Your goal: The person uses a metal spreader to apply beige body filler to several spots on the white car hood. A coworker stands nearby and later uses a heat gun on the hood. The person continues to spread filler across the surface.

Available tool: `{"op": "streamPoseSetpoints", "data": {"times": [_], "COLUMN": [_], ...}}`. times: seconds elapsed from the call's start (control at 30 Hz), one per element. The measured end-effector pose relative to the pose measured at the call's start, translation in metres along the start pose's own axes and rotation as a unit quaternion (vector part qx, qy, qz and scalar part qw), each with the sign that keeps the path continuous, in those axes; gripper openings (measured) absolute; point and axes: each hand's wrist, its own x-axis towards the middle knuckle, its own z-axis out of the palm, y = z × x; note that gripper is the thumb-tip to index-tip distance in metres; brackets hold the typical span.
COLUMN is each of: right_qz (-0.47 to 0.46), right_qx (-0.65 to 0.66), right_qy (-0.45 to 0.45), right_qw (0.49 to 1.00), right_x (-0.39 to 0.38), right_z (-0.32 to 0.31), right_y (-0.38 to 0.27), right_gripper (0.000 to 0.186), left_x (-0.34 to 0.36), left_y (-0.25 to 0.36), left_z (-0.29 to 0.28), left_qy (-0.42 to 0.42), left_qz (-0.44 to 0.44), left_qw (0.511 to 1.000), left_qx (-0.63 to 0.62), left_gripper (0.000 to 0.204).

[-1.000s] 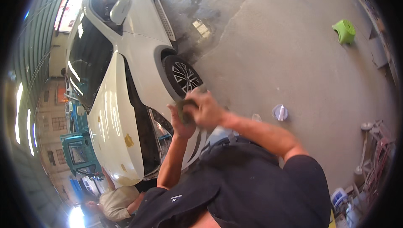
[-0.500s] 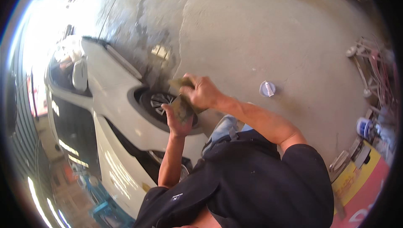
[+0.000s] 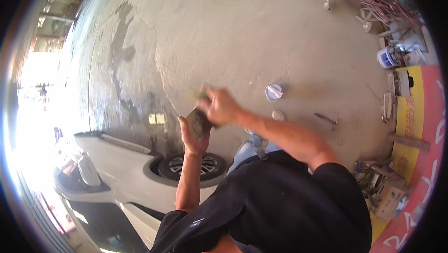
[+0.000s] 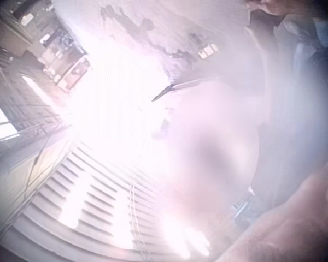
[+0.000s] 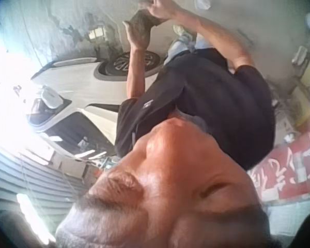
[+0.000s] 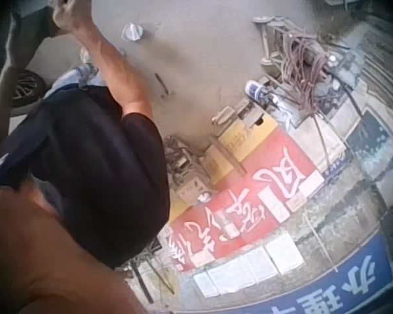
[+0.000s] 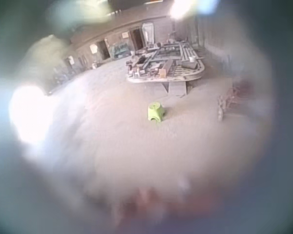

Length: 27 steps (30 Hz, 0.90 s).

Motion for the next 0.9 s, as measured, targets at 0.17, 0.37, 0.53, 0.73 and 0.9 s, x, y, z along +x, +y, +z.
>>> {"op": "streamPoseSetpoints", "data": {"times": [0.17,0.37,0.53,0.73,0.9], "right_qz": [-0.078,-0.103,0.002,0.007,0.015], "right_qx": [-0.057,-0.047,0.078,0.229,0.14], "right_qy": [0.026,0.084,0.295,0.471,0.539], "right_qw": [0.995,0.99,0.952,0.852,0.83], "right_x": [-0.037,-0.094,-0.147,-0.253,-0.34], "right_z": [-0.02,-0.081,-0.209,-0.299,-0.352], "right_y": [0.014,0.017,0.027,0.057,0.05], "right_gripper": [0.032,0.034,0.04,0.041,0.037], "left_x": [0.002,0.006,0.008,-0.023,-0.054], "left_y": [-0.011,-0.031,-0.095,-0.188,-0.251], "left_z": [0.034,0.146,0.216,0.318,0.389], "left_qy": [-0.052,-0.291,-0.148,-0.334,-0.401], "left_qz": [-0.06,-0.101,-0.143,-0.114,0.148], "left_qw": [0.997,0.95,0.975,0.932,0.816], "left_qx": [0.001,0.057,0.086,0.087,0.389], "left_gripper": [0.084,0.079,0.076,0.068,0.039]}}
